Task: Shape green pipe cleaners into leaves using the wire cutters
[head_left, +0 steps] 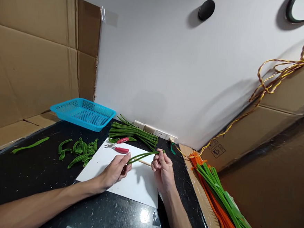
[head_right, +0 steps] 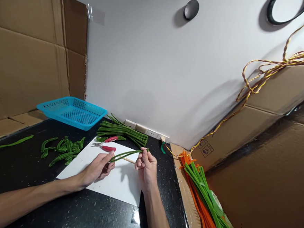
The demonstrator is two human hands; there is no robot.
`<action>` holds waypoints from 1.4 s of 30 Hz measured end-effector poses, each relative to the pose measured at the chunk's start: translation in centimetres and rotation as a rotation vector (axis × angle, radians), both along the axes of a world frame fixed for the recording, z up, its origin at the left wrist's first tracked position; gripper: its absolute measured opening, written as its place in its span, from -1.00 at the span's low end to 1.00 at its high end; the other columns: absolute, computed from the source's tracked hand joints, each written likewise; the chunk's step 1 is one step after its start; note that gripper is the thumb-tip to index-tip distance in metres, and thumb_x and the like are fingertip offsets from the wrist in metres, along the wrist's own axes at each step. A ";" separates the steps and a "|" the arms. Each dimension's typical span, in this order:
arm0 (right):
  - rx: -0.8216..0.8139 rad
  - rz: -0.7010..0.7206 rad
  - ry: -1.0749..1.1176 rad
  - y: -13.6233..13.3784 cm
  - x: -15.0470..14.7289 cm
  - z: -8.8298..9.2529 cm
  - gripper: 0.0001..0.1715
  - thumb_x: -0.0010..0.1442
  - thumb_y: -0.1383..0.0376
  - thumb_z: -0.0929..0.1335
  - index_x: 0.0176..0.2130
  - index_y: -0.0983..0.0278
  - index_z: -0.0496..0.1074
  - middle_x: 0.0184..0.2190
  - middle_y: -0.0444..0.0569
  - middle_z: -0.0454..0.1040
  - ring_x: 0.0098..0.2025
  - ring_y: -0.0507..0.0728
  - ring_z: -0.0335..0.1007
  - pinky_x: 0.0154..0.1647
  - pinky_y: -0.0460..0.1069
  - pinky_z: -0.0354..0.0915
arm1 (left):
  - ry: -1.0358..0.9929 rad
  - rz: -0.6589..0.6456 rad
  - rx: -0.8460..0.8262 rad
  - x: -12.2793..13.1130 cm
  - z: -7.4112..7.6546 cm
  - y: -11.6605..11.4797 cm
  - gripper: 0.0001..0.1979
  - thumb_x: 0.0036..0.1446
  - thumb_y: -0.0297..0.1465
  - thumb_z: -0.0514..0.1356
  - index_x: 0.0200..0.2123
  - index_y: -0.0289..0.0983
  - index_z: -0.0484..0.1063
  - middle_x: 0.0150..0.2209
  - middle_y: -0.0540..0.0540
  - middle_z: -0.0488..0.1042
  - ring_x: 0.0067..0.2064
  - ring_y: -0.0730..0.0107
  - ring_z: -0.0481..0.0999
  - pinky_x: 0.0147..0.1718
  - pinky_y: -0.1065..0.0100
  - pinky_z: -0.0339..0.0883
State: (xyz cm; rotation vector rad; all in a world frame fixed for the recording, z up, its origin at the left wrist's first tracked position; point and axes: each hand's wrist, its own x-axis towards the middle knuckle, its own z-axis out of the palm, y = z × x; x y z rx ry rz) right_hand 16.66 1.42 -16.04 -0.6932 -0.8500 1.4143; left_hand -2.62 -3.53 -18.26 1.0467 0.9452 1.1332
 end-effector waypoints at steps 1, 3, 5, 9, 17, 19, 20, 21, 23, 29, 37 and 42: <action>-0.001 0.004 0.000 0.0 0.0 0.0 -0.48 -0.14 0.02 0.71 -0.28 0.25 0.64 -0.54 -0.23 0.39 -0.64 -0.12 0.08 -0.69 -0.17 0.16 | 0.013 -0.001 -0.005 0.0 0.0 0.1 -0.26 0.09 0.36 0.15 -0.53 -0.24 0.21 -0.60 0.11 0.16 -0.66 0.64 0.05 -0.67 0.48 -0.21; 0.001 0.016 0.000 0.0 0.1 0.0 -0.48 -0.14 0.02 0.71 -0.29 0.25 0.64 -0.54 -0.23 0.40 -0.64 -0.12 0.10 -0.69 -0.17 0.16 | 0.028 -0.007 -0.010 0.0 -0.1 0.1 -0.25 0.12 0.36 0.12 -0.54 -0.25 0.22 -0.62 0.09 0.16 -0.66 0.62 0.11 -0.67 0.48 -0.18; 0.012 0.031 -0.004 -0.1 0.1 -0.1 -0.50 -0.11 0.02 0.71 -0.29 0.24 0.64 -0.54 -0.22 0.41 -0.64 -0.12 0.13 -0.68 -0.17 0.17 | 0.024 -0.017 0.002 -0.1 -0.3 0.2 -0.26 0.12 0.35 0.15 -0.53 -0.25 0.20 -0.59 0.09 0.20 -0.66 0.62 0.16 -0.67 0.48 -0.15; 0.037 0.052 -0.016 -0.1 0.2 -0.2 -0.53 -0.06 0.02 0.69 -0.27 0.23 0.64 -0.53 -0.22 0.42 -0.63 -0.11 0.17 -0.66 -0.16 0.21 | 0.020 -0.009 0.048 0.0 -0.5 0.2 -0.25 0.08 0.37 0.17 -0.52 -0.22 0.13 -0.56 0.12 0.18 -0.68 0.63 0.19 -0.69 0.49 -0.11; 0.055 0.077 -0.007 -0.1 0.7 0.0 -0.58 -0.04 0.05 0.69 -0.29 0.23 0.65 -0.52 -0.22 0.43 -0.62 -0.11 0.19 -0.64 -0.17 0.23 | -0.005 0.043 0.023 -0.1 -0.6 0.5 -0.28 0.06 0.36 0.18 -0.41 -0.22 0.15 -0.53 0.16 0.24 -0.71 0.67 0.20 -0.73 0.54 -0.12; 0.063 0.094 -0.014 -0.1 0.8 0.0 -0.60 -0.02 0.06 0.69 -0.29 0.22 0.65 -0.52 -0.21 0.43 -0.62 -0.11 0.21 -0.63 -0.17 0.24 | -0.026 0.032 0.012 -0.1 -0.6 0.7 -0.27 0.03 0.36 0.19 -0.39 -0.21 0.14 -0.53 0.17 0.25 -0.72 0.68 0.19 -0.74 0.55 -0.13; 0.065 0.099 -0.017 0.0 0.9 -0.1 -0.60 -0.01 0.06 0.68 -0.28 0.22 0.66 -0.52 -0.21 0.43 -0.62 -0.11 0.21 -0.63 -0.17 0.24 | -0.034 0.031 0.009 -0.2 -0.7 0.8 -0.27 0.03 0.36 0.20 -0.40 -0.21 0.14 -0.53 0.17 0.25 -0.72 0.68 0.19 -0.75 0.55 -0.14; 0.067 0.103 -0.020 0.0 0.9 -0.1 -0.61 -0.01 0.06 0.68 -0.28 0.22 0.66 -0.52 -0.21 0.43 -0.62 -0.11 0.22 -0.63 -0.17 0.25 | -0.039 0.035 0.005 -0.2 -0.8 0.9 -0.27 0.02 0.37 0.20 -0.40 -0.20 0.13 -0.54 0.17 0.25 -0.72 0.67 0.19 -0.76 0.55 -0.15; 0.069 0.106 -0.027 0.0 0.8 -0.2 -0.61 -0.01 0.06 0.68 -0.28 0.22 0.66 -0.52 -0.20 0.43 -0.62 -0.10 0.22 -0.64 -0.17 0.25 | -0.043 0.043 -0.003 -0.2 -1.1 1.0 -0.27 0.02 0.37 0.19 -0.41 -0.20 0.13 -0.54 0.17 0.24 -0.72 0.68 0.18 -0.77 0.55 -0.15; 0.076 0.093 -0.049 0.0 0.7 -0.3 -0.60 -0.01 0.04 0.68 -0.29 0.23 0.66 -0.52 -0.20 0.43 -0.62 -0.10 0.22 -0.64 -0.16 0.26 | -0.023 0.050 -0.024 -0.1 -0.9 0.6 -0.29 0.04 0.35 0.18 -0.37 -0.20 0.12 -0.50 0.17 0.23 -0.71 0.71 0.15 -0.77 0.57 -0.17; 0.063 0.047 -0.084 0.0 0.5 -0.1 -0.55 -0.07 0.01 0.69 -0.31 0.24 0.67 -0.52 -0.19 0.43 -0.62 -0.10 0.22 -0.65 -0.15 0.25 | 0.006 0.026 -0.032 -0.3 0.0 0.4 -0.27 0.02 0.38 0.16 -0.35 -0.17 0.06 -0.51 0.20 0.14 -0.67 0.69 0.06 -0.74 0.56 -0.18; 0.027 -0.050 -0.102 0.1 0.2 -0.3 -0.50 -0.13 0.00 0.70 -0.30 0.26 0.68 -0.49 -0.16 0.45 -0.59 -0.09 0.24 -0.65 -0.16 0.24 | 0.043 0.006 -0.006 -0.4 -0.6 0.5 -0.31 0.10 0.35 0.13 -0.36 -0.15 0.03 -0.51 0.19 0.10 -0.63 0.65 0.01 -0.70 0.55 -0.18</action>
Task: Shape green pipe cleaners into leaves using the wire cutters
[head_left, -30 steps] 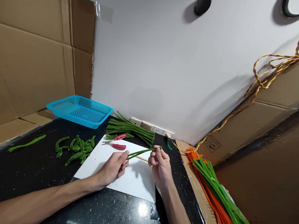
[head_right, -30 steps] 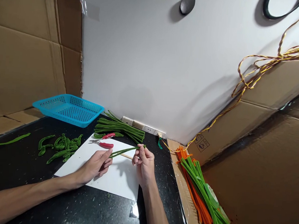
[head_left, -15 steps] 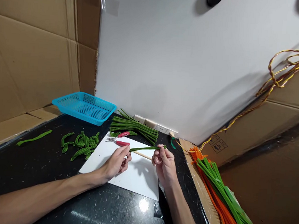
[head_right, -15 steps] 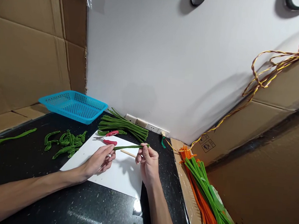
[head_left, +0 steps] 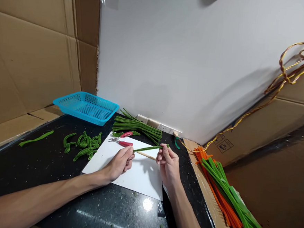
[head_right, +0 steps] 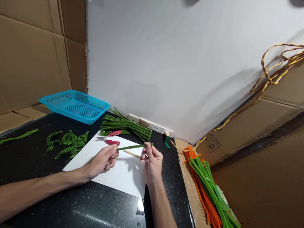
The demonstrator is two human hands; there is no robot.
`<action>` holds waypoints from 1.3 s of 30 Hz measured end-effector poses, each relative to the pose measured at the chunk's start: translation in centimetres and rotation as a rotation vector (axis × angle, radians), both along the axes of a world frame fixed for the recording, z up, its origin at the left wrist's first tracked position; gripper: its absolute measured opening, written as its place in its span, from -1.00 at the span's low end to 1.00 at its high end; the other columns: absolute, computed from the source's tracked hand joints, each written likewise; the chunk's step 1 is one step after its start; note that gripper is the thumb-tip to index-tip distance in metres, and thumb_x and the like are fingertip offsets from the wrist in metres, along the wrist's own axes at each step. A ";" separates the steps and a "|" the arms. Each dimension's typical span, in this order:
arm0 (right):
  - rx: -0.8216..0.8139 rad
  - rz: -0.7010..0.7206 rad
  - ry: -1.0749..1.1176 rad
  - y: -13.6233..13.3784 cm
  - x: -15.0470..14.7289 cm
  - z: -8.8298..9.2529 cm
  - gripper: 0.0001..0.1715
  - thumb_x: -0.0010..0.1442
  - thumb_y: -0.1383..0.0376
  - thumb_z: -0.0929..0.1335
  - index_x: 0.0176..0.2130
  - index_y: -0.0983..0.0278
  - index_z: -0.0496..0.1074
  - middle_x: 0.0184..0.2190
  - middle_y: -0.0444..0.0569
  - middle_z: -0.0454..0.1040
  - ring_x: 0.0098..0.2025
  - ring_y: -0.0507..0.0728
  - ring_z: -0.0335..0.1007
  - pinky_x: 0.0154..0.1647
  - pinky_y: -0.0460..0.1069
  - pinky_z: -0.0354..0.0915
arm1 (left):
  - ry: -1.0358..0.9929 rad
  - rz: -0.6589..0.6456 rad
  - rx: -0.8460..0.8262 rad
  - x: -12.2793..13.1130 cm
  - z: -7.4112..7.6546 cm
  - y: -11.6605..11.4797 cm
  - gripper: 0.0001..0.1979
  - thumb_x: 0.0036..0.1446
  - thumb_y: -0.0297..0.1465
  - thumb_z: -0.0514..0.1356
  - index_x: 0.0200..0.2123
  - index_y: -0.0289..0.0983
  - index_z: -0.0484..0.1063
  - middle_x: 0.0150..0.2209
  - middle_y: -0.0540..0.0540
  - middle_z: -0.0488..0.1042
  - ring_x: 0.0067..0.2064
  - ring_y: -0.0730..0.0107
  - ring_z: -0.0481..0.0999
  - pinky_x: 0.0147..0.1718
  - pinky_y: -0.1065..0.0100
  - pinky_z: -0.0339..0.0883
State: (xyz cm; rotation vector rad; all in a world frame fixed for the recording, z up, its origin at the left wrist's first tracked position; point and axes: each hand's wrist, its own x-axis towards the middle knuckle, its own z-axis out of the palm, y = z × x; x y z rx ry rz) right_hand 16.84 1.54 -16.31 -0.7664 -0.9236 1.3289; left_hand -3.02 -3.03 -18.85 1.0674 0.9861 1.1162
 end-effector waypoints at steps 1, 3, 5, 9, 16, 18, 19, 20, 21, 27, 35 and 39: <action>-0.005 -0.014 0.000 0.0 -0.1 0.0 -0.50 -0.13 0.00 0.70 -0.30 0.26 0.68 -0.48 -0.16 0.45 -0.57 -0.09 0.24 -0.65 -0.16 0.24 | 0.014 0.001 0.021 0.0 -0.1 0.0 -0.33 0.13 0.33 0.12 -0.36 -0.15 0.03 -0.50 0.19 0.10 -0.62 0.64 0.01 -0.69 0.55 -0.17; -0.021 -0.036 0.004 -0.1 -0.2 0.0 -0.51 -0.14 0.02 0.71 -0.31 0.27 0.69 -0.47 -0.15 0.45 -0.55 -0.09 0.24 -0.63 -0.17 0.24 | 0.067 0.015 0.079 0.0 -0.2 -0.2 -0.39 0.23 0.27 0.08 -0.35 -0.16 0.04 -0.49 0.17 0.11 -0.60 0.61 0.01 -0.66 0.52 -0.14; -0.045 -0.048 0.017 -0.1 -0.4 0.0 -0.50 -0.17 0.04 0.72 -0.32 0.28 0.69 -0.47 -0.15 0.45 -0.54 -0.09 0.24 -0.61 -0.18 0.24 | 0.148 0.061 0.147 -0.1 -0.2 -0.3 -0.45 0.31 0.20 0.03 -0.34 -0.16 0.07 -0.47 0.15 0.10 -0.57 0.58 0.02 -0.64 0.49 -0.09; -0.082 -0.066 0.061 -0.2 -0.6 0.0 -0.46 -0.24 0.04 0.74 -0.33 0.29 0.70 -0.47 -0.14 0.46 -0.52 -0.09 0.26 -0.60 -0.19 0.26 | 0.293 0.155 0.240 -0.2 -0.1 -0.3 -0.50 0.39 0.12 -0.02 -0.34 -0.17 0.11 -0.45 0.12 0.08 -0.51 0.50 0.07 -0.59 0.44 -0.04; -0.071 -0.039 0.042 -0.3 -0.5 0.4 -0.47 -0.24 0.03 0.73 -0.34 0.28 0.68 -0.48 -0.15 0.46 -0.52 -0.09 0.27 -0.59 -0.18 0.27 | 0.310 0.167 0.268 -0.6 -0.2 -0.1 -0.53 0.42 0.07 0.00 -0.34 -0.18 0.14 -0.46 0.12 0.06 -0.51 0.49 0.02 -0.58 0.43 -0.07; -0.060 -0.036 0.032 -0.4 -0.5 0.6 -0.47 -0.24 0.03 0.73 -0.34 0.28 0.68 -0.48 -0.14 0.46 -0.52 -0.08 0.28 -0.58 -0.17 0.28 | 0.292 0.155 0.253 -0.6 -0.1 -0.2 -0.53 0.41 0.08 0.01 -0.34 -0.17 0.13 -0.48 0.13 0.04 -0.53 0.50 0.00 -0.59 0.44 -0.08; -0.056 -0.039 0.025 -0.5 -0.5 0.6 -0.47 -0.22 0.02 0.72 -0.34 0.29 0.69 -0.48 -0.14 0.46 -0.53 -0.07 0.28 -0.59 -0.16 0.28 | 0.285 0.148 0.245 -0.6 -0.1 -0.2 -0.53 0.41 0.07 0.01 -0.35 -0.17 0.12 -0.48 0.14 0.04 -0.53 0.51 -0.01 -0.59 0.45 -0.09; -0.051 -0.049 0.015 -0.5 -0.5 0.7 -0.47 -0.20 0.02 0.72 -0.33 0.30 0.69 -0.49 -0.14 0.46 -0.54 -0.07 0.27 -0.59 -0.15 0.26 | 0.278 0.142 0.241 -0.6 0.0 -0.2 -0.54 0.41 0.07 0.01 -0.35 -0.17 0.10 -0.49 0.14 0.03 -0.54 0.51 -0.01 -0.59 0.45 -0.09; -0.045 -0.065 0.001 -0.5 -0.4 0.7 -0.48 -0.17 0.02 0.71 -0.32 0.31 0.69 -0.49 -0.14 0.46 -0.55 -0.08 0.26 -0.61 -0.15 0.24 | 0.271 0.134 0.241 -0.5 0.1 -0.3 -0.54 0.41 0.06 0.02 -0.36 -0.17 0.10 -0.49 0.14 0.04 -0.54 0.52 -0.01 -0.59 0.45 -0.09; 0.070 -0.234 -0.154 -0.2 -0.3 -0.1 -0.57 -0.01 0.02 0.64 -0.41 0.33 0.64 -0.59 -0.17 0.39 -0.60 -0.05 0.18 -0.65 -0.10 0.17 | 0.316 0.121 0.281 -0.4 1.1 -0.7 -0.57 0.38 -0.02 0.11 -0.39 -0.17 0.12 -0.51 0.13 0.05 -0.53 0.49 0.06 -0.59 0.43 -0.09; 0.061 -0.258 -0.213 0.0 -0.4 -1.0 -0.54 0.03 -0.01 0.63 -0.44 0.32 0.60 -0.55 -0.12 0.46 -0.62 0.00 0.34 -0.67 -0.10 0.32 | 0.205 -0.008 0.247 -0.3 1.2 -0.9 -0.54 0.38 0.00 0.12 -0.42 -0.20 0.16 -0.51 0.13 0.11 -0.58 0.58 0.05 -0.64 0.47 -0.11; 0.075 -0.060 -0.265 -0.3 -0.5 -0.8 -0.47 0.09 -0.06 0.60 -0.50 0.32 0.55 -0.58 -0.10 0.48 -0.66 0.01 0.36 -0.68 -0.07 0.35 | 0.086 -0.044 0.137 -0.3 0.6 -0.3 -0.48 0.30 0.08 0.19 -0.42 -0.22 0.20 -0.53 0.14 0.14 -0.64 0.64 0.06 -0.70 0.52 -0.14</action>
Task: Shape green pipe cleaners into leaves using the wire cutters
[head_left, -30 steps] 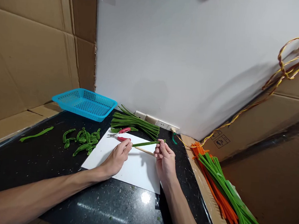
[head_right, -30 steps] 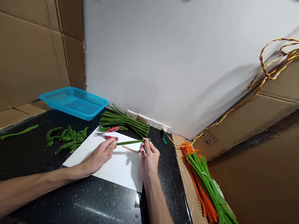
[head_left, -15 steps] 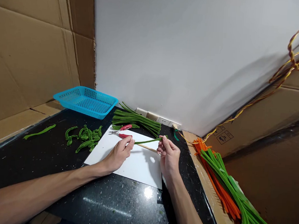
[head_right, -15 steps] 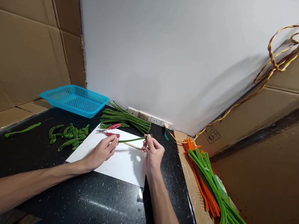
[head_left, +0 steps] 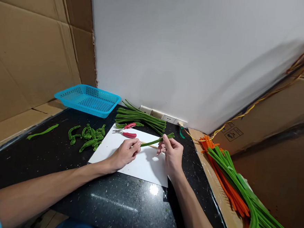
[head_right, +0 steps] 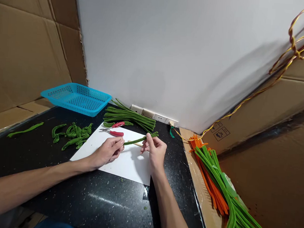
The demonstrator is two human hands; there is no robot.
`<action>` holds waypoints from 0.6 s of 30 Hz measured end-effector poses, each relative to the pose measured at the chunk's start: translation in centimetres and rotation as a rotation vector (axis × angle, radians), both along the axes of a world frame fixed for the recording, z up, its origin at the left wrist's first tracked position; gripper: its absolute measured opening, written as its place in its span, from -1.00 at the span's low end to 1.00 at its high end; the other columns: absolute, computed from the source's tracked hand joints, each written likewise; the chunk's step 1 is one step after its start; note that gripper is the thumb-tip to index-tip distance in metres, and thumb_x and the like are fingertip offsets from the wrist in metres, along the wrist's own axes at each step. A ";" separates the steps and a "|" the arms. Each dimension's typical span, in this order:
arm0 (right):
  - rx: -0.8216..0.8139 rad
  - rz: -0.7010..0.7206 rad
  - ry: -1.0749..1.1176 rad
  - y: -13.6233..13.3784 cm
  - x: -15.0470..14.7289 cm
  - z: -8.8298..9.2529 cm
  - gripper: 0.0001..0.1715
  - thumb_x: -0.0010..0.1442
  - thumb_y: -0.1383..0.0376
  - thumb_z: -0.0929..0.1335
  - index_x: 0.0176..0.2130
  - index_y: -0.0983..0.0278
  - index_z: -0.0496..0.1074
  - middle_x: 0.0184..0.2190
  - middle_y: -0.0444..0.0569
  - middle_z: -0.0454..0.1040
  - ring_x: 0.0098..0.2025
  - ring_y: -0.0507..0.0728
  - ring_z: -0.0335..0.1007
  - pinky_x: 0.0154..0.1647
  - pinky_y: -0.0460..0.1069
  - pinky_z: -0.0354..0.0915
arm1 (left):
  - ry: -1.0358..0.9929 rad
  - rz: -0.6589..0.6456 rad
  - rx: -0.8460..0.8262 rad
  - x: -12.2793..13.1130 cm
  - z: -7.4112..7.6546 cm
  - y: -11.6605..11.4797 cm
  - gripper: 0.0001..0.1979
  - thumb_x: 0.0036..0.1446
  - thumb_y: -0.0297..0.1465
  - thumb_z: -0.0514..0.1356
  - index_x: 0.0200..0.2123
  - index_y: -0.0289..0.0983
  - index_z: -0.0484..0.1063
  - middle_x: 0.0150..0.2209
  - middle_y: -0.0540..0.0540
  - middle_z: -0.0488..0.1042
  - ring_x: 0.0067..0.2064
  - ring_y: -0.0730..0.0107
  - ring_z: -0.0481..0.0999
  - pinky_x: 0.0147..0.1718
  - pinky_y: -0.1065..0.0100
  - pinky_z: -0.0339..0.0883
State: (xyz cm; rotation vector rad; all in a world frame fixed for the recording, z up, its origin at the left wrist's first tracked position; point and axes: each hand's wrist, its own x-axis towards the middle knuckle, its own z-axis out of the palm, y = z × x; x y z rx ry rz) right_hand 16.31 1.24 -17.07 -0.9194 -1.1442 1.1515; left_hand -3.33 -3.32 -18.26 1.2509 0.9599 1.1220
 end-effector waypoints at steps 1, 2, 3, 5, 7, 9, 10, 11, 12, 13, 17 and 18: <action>0.009 0.017 -0.030 -0.1 -0.1 0.1 -0.45 0.09 -0.08 0.59 -0.53 0.32 0.53 -0.60 -0.09 0.48 -0.68 0.02 0.36 -0.68 -0.07 0.34 | -0.021 -0.006 -0.020 0.0 -0.1 0.1 -0.47 0.29 0.10 0.20 -0.42 -0.22 0.21 -0.53 0.14 0.16 -0.65 0.65 0.07 -0.71 0.53 -0.14; 0.023 0.022 -0.058 -0.3 -0.2 0.1 -0.43 0.10 -0.08 0.59 -0.55 0.32 0.51 -0.62 -0.08 0.48 -0.69 0.02 0.36 -0.69 -0.07 0.33 | -0.037 -0.015 -0.035 0.0 -0.2 0.2 -0.46 0.28 0.12 0.20 -0.41 -0.23 0.22 -0.53 0.14 0.18 -0.66 0.66 0.07 -0.72 0.53 -0.15; 0.040 0.020 -0.081 -0.5 -0.4 0.2 -0.41 0.11 -0.09 0.58 -0.57 0.31 0.49 -0.63 -0.08 0.48 -0.70 0.02 0.36 -0.69 -0.07 0.31 | -0.047 -0.027 -0.044 0.0 -0.2 0.3 -0.46 0.28 0.13 0.20 -0.40 -0.23 0.24 -0.53 0.14 0.20 -0.67 0.67 0.07 -0.73 0.54 -0.14; 0.070 0.009 -0.119 -0.8 -0.6 0.2 -0.39 0.14 -0.10 0.57 -0.59 0.31 0.48 -0.64 -0.07 0.49 -0.71 0.02 0.35 -0.69 -0.08 0.29 | -0.040 -0.062 -0.037 -0.1 -0.3 0.3 -0.47 0.30 0.11 0.20 -0.37 -0.25 0.30 -0.55 0.13 0.24 -0.68 0.66 0.11 -0.73 0.55 -0.09; 0.085 0.010 -0.145 -0.9 -0.7 0.3 -0.39 0.15 -0.11 0.55 -0.59 0.30 0.50 -0.64 -0.06 0.50 -0.72 0.02 0.34 -0.70 -0.08 0.27 | -0.011 -0.094 -0.007 -0.2 -0.3 0.2 -0.51 0.31 0.06 0.22 -0.33 -0.27 0.37 -0.54 0.11 0.30 -0.67 0.64 0.19 -0.72 0.54 -0.02; 0.092 0.010 -0.169 -0.9 -0.6 0.2 -0.38 0.16 -0.12 0.55 -0.59 0.31 0.51 -0.64 -0.05 0.50 -0.73 0.02 0.34 -0.69 -0.07 0.27 | 0.020 -0.085 0.030 -0.2 -0.1 0.1 -0.55 0.30 0.01 0.26 -0.30 -0.29 0.42 -0.51 0.09 0.33 -0.66 0.63 0.23 -0.71 0.53 0.00; 0.092 0.006 -0.180 -0.9 -0.6 0.2 -0.37 0.16 -0.12 0.54 -0.59 0.31 0.51 -0.65 -0.05 0.50 -0.73 0.02 0.35 -0.68 -0.07 0.27 | 0.042 -0.065 0.048 -0.2 0.0 0.0 -0.57 0.29 -0.01 0.28 -0.30 -0.30 0.43 -0.51 0.09 0.34 -0.66 0.62 0.24 -0.70 0.52 0.00; 0.092 0.000 -0.191 -0.9 -0.6 0.2 -0.37 0.17 -0.12 0.54 -0.59 0.31 0.52 -0.66 -0.05 0.50 -0.74 0.02 0.34 -0.68 -0.07 0.27 | 0.071 -0.033 0.066 -0.2 0.1 -0.1 -0.58 0.27 -0.03 0.29 -0.31 -0.30 0.44 -0.51 0.08 0.34 -0.65 0.61 0.23 -0.69 0.51 -0.01; 0.089 -0.007 -0.202 -1.0 -0.6 0.2 -0.36 0.17 -0.13 0.54 -0.60 0.31 0.51 -0.68 -0.05 0.49 -0.75 0.02 0.34 -0.68 -0.07 0.26 | 0.106 0.011 0.087 -0.2 0.3 -0.1 -0.60 0.26 -0.05 0.30 -0.33 -0.31 0.46 -0.52 0.07 0.34 -0.63 0.60 0.22 -0.68 0.50 -0.01; 0.087 -0.012 -0.212 -1.0 -0.7 0.1 -0.36 0.17 -0.13 0.53 -0.61 0.31 0.51 -0.69 -0.05 0.48 -0.75 0.02 0.32 -0.68 -0.07 0.25 | 0.146 0.059 0.110 -0.1 0.5 -0.2 -0.62 0.26 -0.08 0.30 -0.35 -0.31 0.48 -0.52 0.05 0.36 -0.61 0.58 0.22 -0.66 0.49 0.01; 0.079 -0.045 -0.241 -1.4 -1.0 0.1 -0.35 0.17 -0.13 0.53 -0.62 0.31 0.50 -0.72 -0.05 0.45 -0.77 0.03 0.30 -0.72 -0.07 0.21 | 0.275 0.229 0.219 0.1 0.8 -0.3 -0.74 0.22 -0.24 0.31 -0.39 -0.32 0.59 -0.47 -0.06 0.51 -0.50 0.44 0.34 -0.54 0.43 0.20; 0.089 -0.061 -0.251 -1.5 -1.1 0.1 -0.36 0.17 -0.12 0.53 -0.61 0.30 0.50 -0.72 -0.06 0.44 -0.76 0.03 0.30 -0.72 -0.07 0.21 | 0.292 0.241 0.237 0.1 0.9 -0.3 -0.76 0.21 -0.26 0.31 -0.39 -0.32 0.62 -0.47 -0.07 0.53 -0.48 0.42 0.37 -0.52 0.42 0.23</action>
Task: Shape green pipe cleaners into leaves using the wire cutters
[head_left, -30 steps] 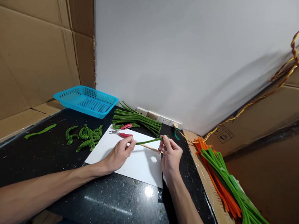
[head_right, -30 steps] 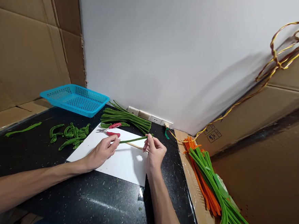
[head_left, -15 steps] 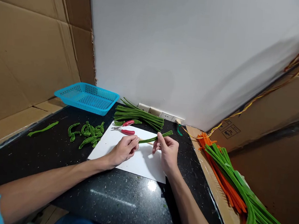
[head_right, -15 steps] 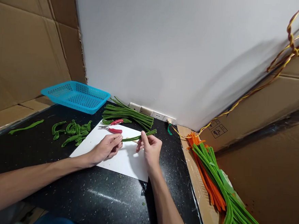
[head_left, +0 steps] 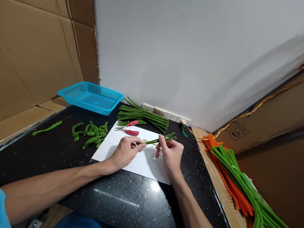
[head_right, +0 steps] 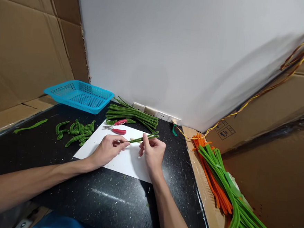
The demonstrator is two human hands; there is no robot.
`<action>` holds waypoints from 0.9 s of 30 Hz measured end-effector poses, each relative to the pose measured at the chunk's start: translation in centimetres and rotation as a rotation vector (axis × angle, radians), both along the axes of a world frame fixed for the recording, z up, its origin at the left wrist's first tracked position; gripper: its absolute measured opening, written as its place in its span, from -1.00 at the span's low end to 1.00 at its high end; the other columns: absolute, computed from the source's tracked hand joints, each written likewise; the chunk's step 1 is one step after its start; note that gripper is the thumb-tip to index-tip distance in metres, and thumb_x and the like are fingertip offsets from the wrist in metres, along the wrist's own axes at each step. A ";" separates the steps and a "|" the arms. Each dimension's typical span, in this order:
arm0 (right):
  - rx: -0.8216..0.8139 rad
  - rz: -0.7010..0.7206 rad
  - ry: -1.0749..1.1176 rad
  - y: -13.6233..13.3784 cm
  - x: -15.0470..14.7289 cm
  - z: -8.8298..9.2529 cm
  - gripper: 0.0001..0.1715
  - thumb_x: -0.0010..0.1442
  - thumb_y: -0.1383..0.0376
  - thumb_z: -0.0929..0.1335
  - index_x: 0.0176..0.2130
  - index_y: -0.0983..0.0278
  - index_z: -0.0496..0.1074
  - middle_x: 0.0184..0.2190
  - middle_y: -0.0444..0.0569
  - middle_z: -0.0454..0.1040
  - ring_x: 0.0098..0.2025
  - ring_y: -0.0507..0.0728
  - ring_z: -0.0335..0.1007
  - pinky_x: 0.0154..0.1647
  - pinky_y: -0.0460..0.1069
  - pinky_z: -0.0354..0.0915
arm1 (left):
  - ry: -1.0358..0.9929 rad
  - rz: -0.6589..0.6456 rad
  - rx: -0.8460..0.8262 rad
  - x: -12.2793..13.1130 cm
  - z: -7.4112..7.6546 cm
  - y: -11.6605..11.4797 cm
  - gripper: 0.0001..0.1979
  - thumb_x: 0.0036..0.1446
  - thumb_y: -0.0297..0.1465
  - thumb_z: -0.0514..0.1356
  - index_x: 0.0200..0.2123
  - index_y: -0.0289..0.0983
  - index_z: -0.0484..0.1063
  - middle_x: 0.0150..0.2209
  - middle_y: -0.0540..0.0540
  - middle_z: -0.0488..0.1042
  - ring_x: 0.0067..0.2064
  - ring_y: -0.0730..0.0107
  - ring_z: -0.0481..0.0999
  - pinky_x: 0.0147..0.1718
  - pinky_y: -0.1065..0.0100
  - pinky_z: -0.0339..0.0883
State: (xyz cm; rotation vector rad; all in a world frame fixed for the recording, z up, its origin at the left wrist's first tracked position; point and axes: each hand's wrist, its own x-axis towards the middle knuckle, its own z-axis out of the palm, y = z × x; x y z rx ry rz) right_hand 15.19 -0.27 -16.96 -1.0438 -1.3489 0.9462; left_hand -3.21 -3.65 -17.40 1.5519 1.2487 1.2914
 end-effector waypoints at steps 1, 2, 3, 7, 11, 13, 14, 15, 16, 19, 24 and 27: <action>0.019 -0.014 -0.007 -0.1 0.0 0.0 -0.38 0.17 -0.11 0.54 -0.60 0.30 0.50 -0.71 -0.06 0.45 -0.75 0.03 0.30 -0.70 -0.07 0.22 | 0.010 -0.001 0.006 0.0 0.0 0.0 -0.76 0.21 -0.27 0.31 -0.39 -0.32 0.63 -0.48 -0.08 0.53 -0.48 0.41 0.38 -0.52 0.41 0.24; 0.039 -0.019 -0.011 -0.1 -0.1 0.1 -0.40 0.17 -0.10 0.54 -0.58 0.30 0.51 -0.69 -0.07 0.46 -0.73 0.03 0.32 -0.68 -0.06 0.25 | 0.010 -0.017 -0.007 0.0 0.0 -0.1 -0.75 0.22 -0.26 0.31 -0.39 -0.32 0.63 -0.49 -0.07 0.52 -0.51 0.41 0.38 -0.54 0.41 0.23; 0.057 -0.012 -0.010 -0.1 0.0 0.1 -0.44 0.18 -0.08 0.55 -0.55 0.30 0.52 -0.67 -0.07 0.48 -0.71 0.04 0.34 -0.65 -0.06 0.28 | -0.002 -0.048 -0.033 -0.1 0.0 -0.1 -0.73 0.23 -0.23 0.30 -0.38 -0.32 0.63 -0.50 -0.06 0.50 -0.54 0.44 0.36 -0.58 0.42 0.19; 0.040 0.093 0.029 0.1 0.0 0.3 -0.52 0.17 -0.03 0.57 -0.46 0.29 0.54 -0.62 -0.06 0.53 -0.64 0.09 0.45 -0.57 -0.01 0.40 | -0.098 -0.223 -0.134 -0.2 0.0 -0.2 -0.60 0.32 -0.09 0.24 -0.37 -0.32 0.53 -0.50 -0.01 0.44 -0.64 0.56 0.29 -0.68 0.47 0.08; 0.020 0.141 0.054 0.1 -0.1 0.3 -0.53 0.16 -0.05 0.56 -0.34 0.31 0.59 -0.46 -0.01 0.61 -0.59 0.10 0.49 -0.58 -0.01 0.46 | -0.158 -0.275 -0.184 -0.3 -0.3 -0.1 -0.54 0.33 -0.03 0.21 -0.41 -0.31 0.43 -0.52 0.03 0.39 -0.67 0.62 0.26 -0.73 0.52 0.04; 0.014 0.129 0.056 0.0 -0.1 0.4 -0.54 0.16 -0.04 0.56 -0.26 0.31 0.61 -0.35 0.04 0.66 -0.56 0.09 0.51 -0.58 -0.01 0.48 | -0.174 -0.282 -0.232 -0.3 -0.5 0.1 -0.57 0.32 -0.04 0.22 -0.30 -0.32 0.49 -0.51 0.04 0.40 -0.70 0.61 0.26 -0.77 0.53 0.06; 0.007 0.116 0.058 0.0 -0.1 0.4 -0.54 0.16 -0.03 0.57 -0.24 0.31 0.62 -0.31 0.06 0.67 -0.56 0.09 0.52 -0.58 -0.02 0.48 | -0.184 -0.288 -0.251 -0.4 -0.6 0.1 -0.59 0.31 -0.05 0.23 -0.21 -0.33 0.53 -0.51 0.05 0.40 -0.70 0.60 0.26 -0.78 0.53 0.07; 0.000 0.103 0.060 0.0 0.0 0.4 -0.54 0.16 -0.03 0.57 -0.22 0.32 0.62 -0.28 0.08 0.68 -0.56 0.09 0.53 -0.58 -0.02 0.48 | -0.198 -0.296 -0.264 -0.4 -0.6 0.2 -0.58 0.31 -0.07 0.24 -0.12 -0.35 0.55 -0.51 0.05 0.40 -0.71 0.59 0.26 -0.79 0.52 0.08; -0.003 0.091 0.062 0.0 0.0 0.5 -0.54 0.16 -0.02 0.57 -0.21 0.32 0.63 -0.26 0.10 0.69 -0.55 0.10 0.54 -0.57 -0.02 0.49 | -0.214 -0.306 -0.276 -0.4 -0.7 0.2 -0.56 0.30 -0.08 0.24 -0.04 -0.36 0.56 -0.52 0.05 0.40 -0.71 0.59 0.26 -0.80 0.52 0.08; 0.023 0.041 0.063 0.1 0.2 0.6 -0.56 0.18 -0.02 0.56 -0.22 0.31 0.63 -0.24 0.12 0.71 -0.53 0.10 0.55 -0.55 -0.02 0.48 | -0.246 -0.336 -0.302 -0.5 -0.6 0.4 -0.53 0.29 -0.11 0.26 0.03 -0.40 0.56 -0.53 0.04 0.41 -0.72 0.59 0.26 -0.82 0.54 0.06; 0.079 -0.054 0.061 0.2 0.3 0.8 -0.58 0.23 -0.02 0.53 -0.29 0.31 0.63 -0.25 0.13 0.71 -0.52 0.10 0.55 -0.56 -0.02 0.45 | -0.271 -0.377 -0.358 -0.7 -0.3 0.6 -0.54 0.25 -0.10 0.30 -0.07 -0.42 0.57 -0.52 -0.01 0.47 -0.72 0.58 0.31 -0.81 0.55 0.05; 0.095 -0.088 0.062 0.2 0.4 0.9 -0.55 0.27 -0.05 0.49 -0.29 0.31 0.64 -0.23 0.13 0.71 -0.53 0.09 0.53 -0.56 -0.02 0.45 | -0.284 -0.411 -0.375 -0.7 -0.3 0.7 -0.54 0.23 -0.07 0.32 -0.14 -0.42 0.57 -0.51 -0.03 0.49 -0.71 0.59 0.33 -0.80 0.55 0.05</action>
